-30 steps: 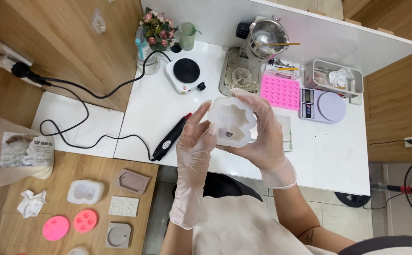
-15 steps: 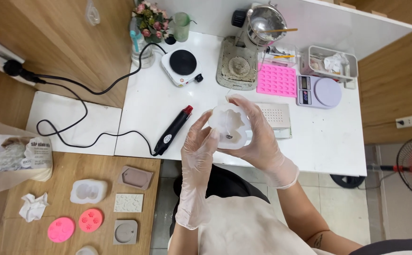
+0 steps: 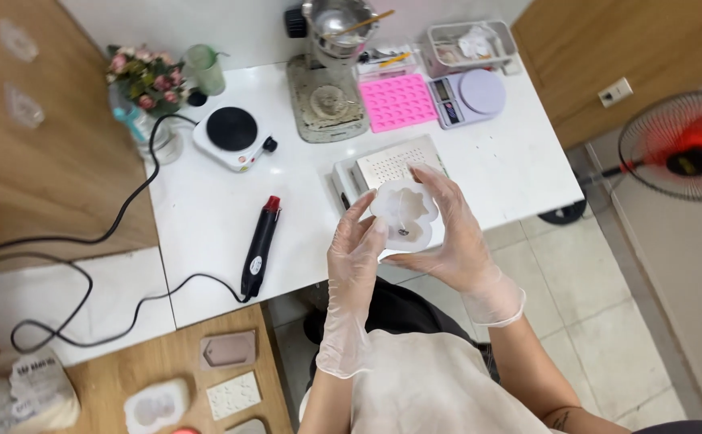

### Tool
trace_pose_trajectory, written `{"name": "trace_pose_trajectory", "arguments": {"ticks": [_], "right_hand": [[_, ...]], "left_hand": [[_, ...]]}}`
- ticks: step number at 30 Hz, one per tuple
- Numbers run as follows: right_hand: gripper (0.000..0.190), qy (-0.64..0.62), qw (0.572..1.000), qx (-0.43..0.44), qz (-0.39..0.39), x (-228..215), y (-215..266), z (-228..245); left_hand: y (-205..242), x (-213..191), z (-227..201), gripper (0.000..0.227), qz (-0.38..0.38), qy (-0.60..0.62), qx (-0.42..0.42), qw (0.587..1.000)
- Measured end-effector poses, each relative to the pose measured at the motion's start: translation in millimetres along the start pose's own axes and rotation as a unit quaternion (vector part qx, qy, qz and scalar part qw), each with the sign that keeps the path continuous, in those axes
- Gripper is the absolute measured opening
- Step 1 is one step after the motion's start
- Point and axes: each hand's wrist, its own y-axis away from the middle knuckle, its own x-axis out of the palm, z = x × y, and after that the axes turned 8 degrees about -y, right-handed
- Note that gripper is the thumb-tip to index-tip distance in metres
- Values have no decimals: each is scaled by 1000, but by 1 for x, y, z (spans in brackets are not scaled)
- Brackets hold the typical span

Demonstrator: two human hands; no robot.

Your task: The recorder organizes finished candles on a display shelf and inspects various silicone candle molds in a workshop.

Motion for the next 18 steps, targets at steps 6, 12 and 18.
{"name": "trace_pose_trajectory", "arguments": {"ticks": [6, 12, 18], "right_hand": [[108, 35, 998, 14, -50, 1, 22, -11], [100, 14, 999, 22, -42, 6, 17, -30], [92, -18, 999, 21, -38, -7, -11, -60]], "left_hand": [[5, -1, 8, 57, 41, -30, -38, 998], [-1, 0, 14, 57, 17, -43, -50, 998], [-23, 0, 33, 64, -2, -56, -29, 998]]}}
